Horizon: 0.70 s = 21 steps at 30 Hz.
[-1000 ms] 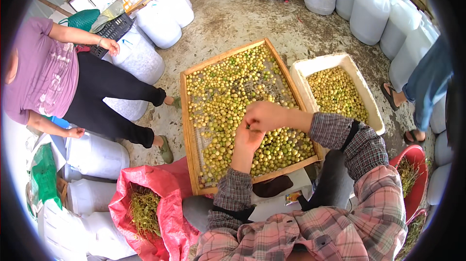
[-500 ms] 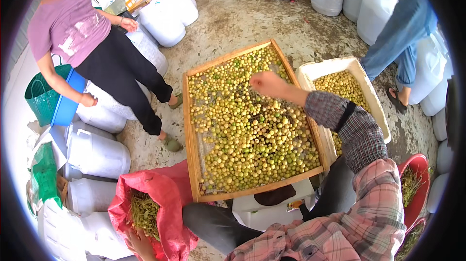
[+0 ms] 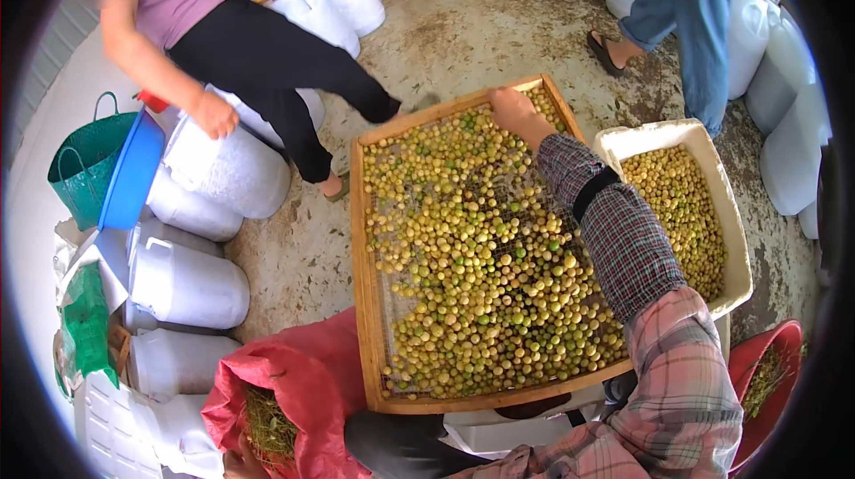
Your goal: Sorting small green fruits on a wooden screen in a processing area.
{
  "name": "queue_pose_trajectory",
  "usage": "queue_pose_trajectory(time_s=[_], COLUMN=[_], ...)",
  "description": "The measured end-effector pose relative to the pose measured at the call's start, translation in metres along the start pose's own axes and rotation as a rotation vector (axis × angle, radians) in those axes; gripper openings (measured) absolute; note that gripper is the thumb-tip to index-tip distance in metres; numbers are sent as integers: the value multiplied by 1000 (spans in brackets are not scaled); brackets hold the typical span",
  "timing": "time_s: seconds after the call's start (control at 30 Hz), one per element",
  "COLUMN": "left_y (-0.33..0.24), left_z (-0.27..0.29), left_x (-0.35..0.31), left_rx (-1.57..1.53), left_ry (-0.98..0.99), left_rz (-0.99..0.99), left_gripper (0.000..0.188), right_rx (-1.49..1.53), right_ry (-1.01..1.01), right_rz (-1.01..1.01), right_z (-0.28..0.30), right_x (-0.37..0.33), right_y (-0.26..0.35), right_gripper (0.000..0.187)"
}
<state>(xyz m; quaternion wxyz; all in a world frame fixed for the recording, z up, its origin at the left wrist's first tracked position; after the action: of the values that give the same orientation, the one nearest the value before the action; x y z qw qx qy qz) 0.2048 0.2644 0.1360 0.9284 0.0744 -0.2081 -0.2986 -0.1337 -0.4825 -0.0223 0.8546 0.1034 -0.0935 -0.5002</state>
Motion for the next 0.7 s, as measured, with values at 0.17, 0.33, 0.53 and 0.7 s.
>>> queue_pose_trajectory(time_s=[0.17, 0.33, 0.53, 0.7], left_y=[-7, -128, -364, -527], left_z=[23, 114, 76, 5], left_x=[17, 70, 74, 36], left_rx=[5, -762, -1978, -2252], left_ry=[-39, -259, 999, 1520], left_rz=[-60, -144, -27, 547], left_gripper=[79, 22, 33, 38], right_rx=[31, 280, 1161, 588], right_ry=[116, 79, 341, -26], right_rz=[-11, 186, 127, 858], right_z=[1, -2, 48, 62], right_x=[0, -13, -117, -198], right_y=[-7, -18, 63, 130], right_gripper=[18, 12, 2, 7])
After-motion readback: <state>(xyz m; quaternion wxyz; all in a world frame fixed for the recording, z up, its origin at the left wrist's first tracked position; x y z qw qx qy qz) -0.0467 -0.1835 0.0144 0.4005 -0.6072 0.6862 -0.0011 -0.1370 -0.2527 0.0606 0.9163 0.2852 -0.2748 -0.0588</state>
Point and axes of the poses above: each hand's wrist, its own x-axis towards the middle knuckle, its own z-axis out of the back of the hand, y = z × x, the point moved 5 cm from there along x, towards the middle knuckle, and after that the axes turned 2 degrees about -x, right-handed, at the moved point
